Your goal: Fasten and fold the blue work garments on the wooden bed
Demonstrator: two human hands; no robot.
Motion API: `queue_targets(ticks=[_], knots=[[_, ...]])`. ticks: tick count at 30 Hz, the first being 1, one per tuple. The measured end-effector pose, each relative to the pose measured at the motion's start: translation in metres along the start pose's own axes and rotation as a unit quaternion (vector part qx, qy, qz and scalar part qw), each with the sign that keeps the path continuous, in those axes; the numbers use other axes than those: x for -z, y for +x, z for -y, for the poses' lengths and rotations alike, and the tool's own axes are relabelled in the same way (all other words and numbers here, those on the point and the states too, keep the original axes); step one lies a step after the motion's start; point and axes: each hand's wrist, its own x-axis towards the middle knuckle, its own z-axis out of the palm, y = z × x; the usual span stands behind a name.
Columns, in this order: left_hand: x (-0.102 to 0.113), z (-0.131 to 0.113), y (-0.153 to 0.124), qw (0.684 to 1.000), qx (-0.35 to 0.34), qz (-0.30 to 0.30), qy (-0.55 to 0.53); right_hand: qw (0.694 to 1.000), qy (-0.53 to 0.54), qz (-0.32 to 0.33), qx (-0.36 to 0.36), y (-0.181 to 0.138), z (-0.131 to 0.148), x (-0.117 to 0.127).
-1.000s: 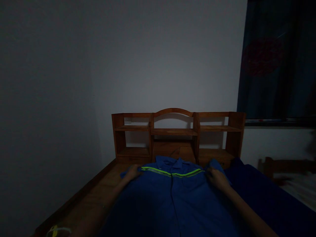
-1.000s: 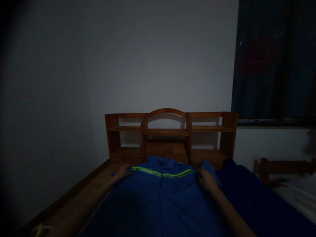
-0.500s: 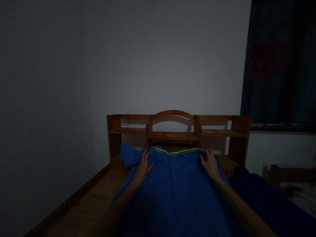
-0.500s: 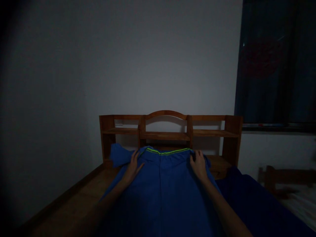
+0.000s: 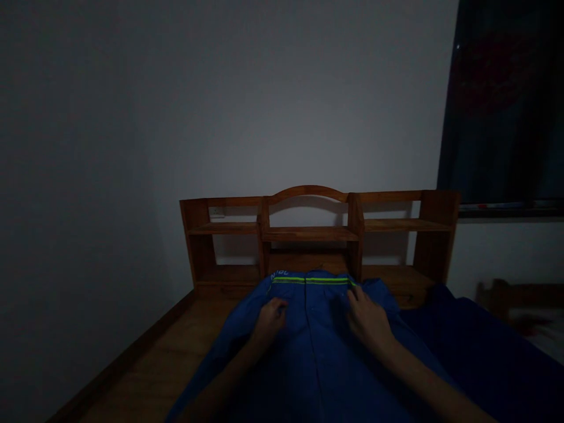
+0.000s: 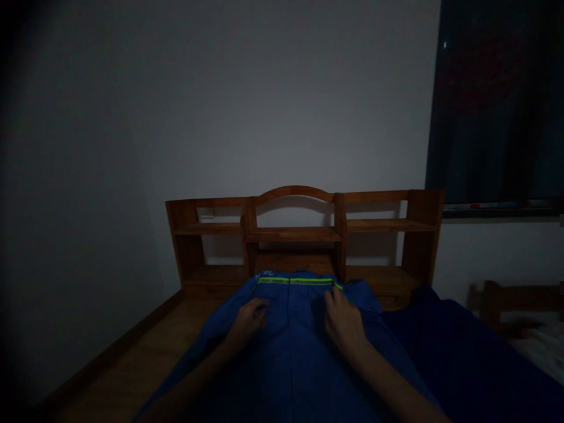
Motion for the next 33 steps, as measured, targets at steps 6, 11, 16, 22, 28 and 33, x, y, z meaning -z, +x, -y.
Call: queue_targets(ticks=[6,11,16,22,28,33], knots=[[-0.048,-0.011,-0.021,0.986,-0.100,0.130,0.035,0.948,0.244,0.153,0.137,-0.032,0.047,0.004],[-0.052,0.005,-0.026,0.982,-0.100,0.158,-0.023,0.887,0.402,0.184,0.131,-0.046,0.042,-0.027],[-0.046,0.015,-0.025,0.976,-0.095,0.189,-0.047,0.881,0.409,0.193,0.141,-0.043,0.038,-0.022],[-0.052,0.007,-0.030,0.983,-0.095,0.159,-0.015,0.885,0.370,0.214,0.186,-0.047,0.044,-0.011],[-0.060,0.002,-0.039,0.987,-0.056,0.121,-0.087,0.850,0.477,0.189,0.119,-0.045,0.044,-0.017],[-0.072,0.006,-0.039,0.963,-0.005,0.107,-0.246,0.836,0.510,0.185,0.082,-0.044,0.049,-0.023]])
